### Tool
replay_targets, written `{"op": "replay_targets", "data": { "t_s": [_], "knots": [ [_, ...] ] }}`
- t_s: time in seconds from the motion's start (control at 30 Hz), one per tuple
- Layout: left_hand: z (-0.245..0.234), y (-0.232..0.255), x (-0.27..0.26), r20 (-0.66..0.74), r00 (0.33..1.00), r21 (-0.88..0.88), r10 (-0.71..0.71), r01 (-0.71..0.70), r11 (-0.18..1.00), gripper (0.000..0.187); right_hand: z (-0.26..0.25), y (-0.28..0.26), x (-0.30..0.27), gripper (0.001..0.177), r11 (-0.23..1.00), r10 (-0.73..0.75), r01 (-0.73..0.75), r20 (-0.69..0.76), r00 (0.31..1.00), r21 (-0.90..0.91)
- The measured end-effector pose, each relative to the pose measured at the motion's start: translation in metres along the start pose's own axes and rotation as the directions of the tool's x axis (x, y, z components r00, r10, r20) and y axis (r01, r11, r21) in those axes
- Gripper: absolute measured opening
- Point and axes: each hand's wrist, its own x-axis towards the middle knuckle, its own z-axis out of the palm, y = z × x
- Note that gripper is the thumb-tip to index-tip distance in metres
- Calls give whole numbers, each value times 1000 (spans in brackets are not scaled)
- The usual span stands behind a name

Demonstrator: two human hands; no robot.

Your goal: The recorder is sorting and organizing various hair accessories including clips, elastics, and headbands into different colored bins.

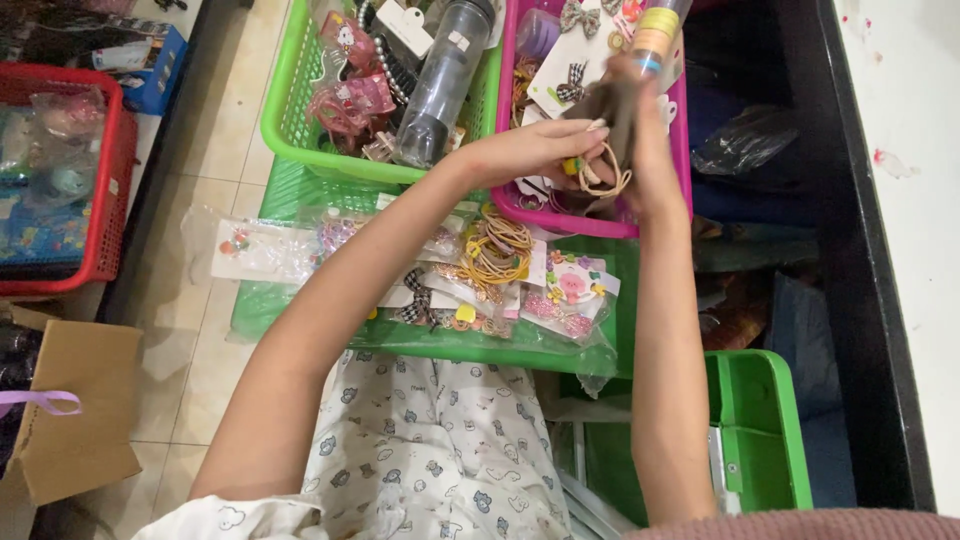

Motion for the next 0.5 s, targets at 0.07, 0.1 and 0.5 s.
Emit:
{"op": "replay_targets", "data": {
  "t_s": [0.07, 0.1, 0.5],
  "knots": [
    [0, 0, 0, 29, 1000, -64, -11, 12, 998, 56, 6, -9, -7, 82, 994, 0, 15, 133, 991, -109],
    [0, 1, 0, 59, 998, -126, -20, 27, 992, 57, 9, -13, -10, 85, 976, 11, 47, 262, 965, -213],
    [2, 24, -10, 141, 989, -245, -48, 82, 966, 53, -20, 32, 1, 48, 977, 68, -65, 8, 998, -203]
  ]
}}
